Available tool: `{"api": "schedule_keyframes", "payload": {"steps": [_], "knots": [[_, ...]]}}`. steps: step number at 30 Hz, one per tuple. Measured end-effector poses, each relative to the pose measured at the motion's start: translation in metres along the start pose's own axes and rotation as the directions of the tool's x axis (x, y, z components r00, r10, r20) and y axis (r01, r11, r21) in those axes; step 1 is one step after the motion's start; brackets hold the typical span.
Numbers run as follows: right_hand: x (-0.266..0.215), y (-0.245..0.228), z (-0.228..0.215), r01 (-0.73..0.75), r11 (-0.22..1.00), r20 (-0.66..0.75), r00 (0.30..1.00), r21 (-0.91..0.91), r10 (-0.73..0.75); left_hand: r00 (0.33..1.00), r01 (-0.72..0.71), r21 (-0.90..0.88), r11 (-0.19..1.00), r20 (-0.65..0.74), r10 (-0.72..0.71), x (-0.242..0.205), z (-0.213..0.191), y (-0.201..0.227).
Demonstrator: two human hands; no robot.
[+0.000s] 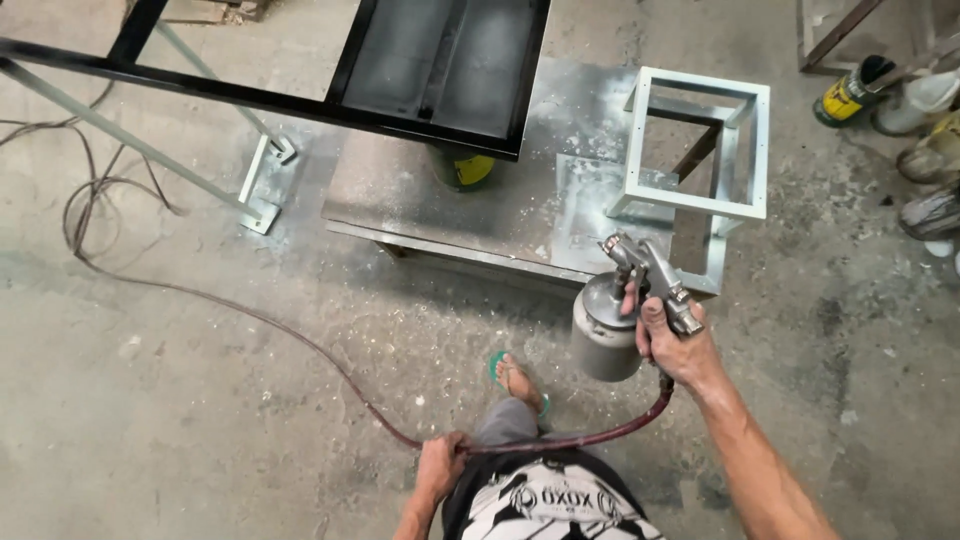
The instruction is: The person uses a spray gun to apply black paint to a metal frame resting on a workbench. They move the spray gun steadily along the frame's edges and surfaces, covering the structure with multiple passes.
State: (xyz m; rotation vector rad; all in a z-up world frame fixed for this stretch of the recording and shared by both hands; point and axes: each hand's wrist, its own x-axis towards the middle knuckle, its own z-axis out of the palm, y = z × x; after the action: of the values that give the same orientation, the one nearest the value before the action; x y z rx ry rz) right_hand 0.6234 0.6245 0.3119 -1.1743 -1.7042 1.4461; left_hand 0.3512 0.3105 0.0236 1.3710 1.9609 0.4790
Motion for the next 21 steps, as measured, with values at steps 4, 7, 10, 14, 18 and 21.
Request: {"api": "schedule_keyframes", "payload": {"steps": [4,7,10,14,18,21], "knots": [[0.041,0.002,-0.024,0.012,1.000,0.022,1.000,-0.003,-0.012,0.998,0.040,-0.069,0.997,0.051,-0.037,0.056,-0.002,0.020],[0.058,0.009,-0.039,0.046,0.998,0.069,0.996,0.036,-0.048,0.999,-0.038,-0.014,0.999,0.010,0.038,0.073,0.004,0.024],[0.079,0.006,-0.058,0.040,0.996,0.080,0.996,-0.078,-0.034,0.987,0.138,0.039,0.990,0.073,-0.141,0.097,-0.002,0.053],[0.089,0.033,-0.084,0.066,0.997,0.239,0.969,-0.028,-0.058,0.998,0.050,0.055,0.997,0.033,-0.051,0.106,0.013,0.086],[0.097,0.054,-0.109,0.054,0.997,0.456,0.887,0.052,-0.072,0.984,0.039,0.227,0.973,0.160,-0.077,0.126,0.033,0.111],[0.106,0.048,-0.119,0.098,0.992,0.559,0.819,0.081,-0.126,0.990,0.038,0.215,0.976,0.124,-0.065,0.131,0.042,0.127]]}}
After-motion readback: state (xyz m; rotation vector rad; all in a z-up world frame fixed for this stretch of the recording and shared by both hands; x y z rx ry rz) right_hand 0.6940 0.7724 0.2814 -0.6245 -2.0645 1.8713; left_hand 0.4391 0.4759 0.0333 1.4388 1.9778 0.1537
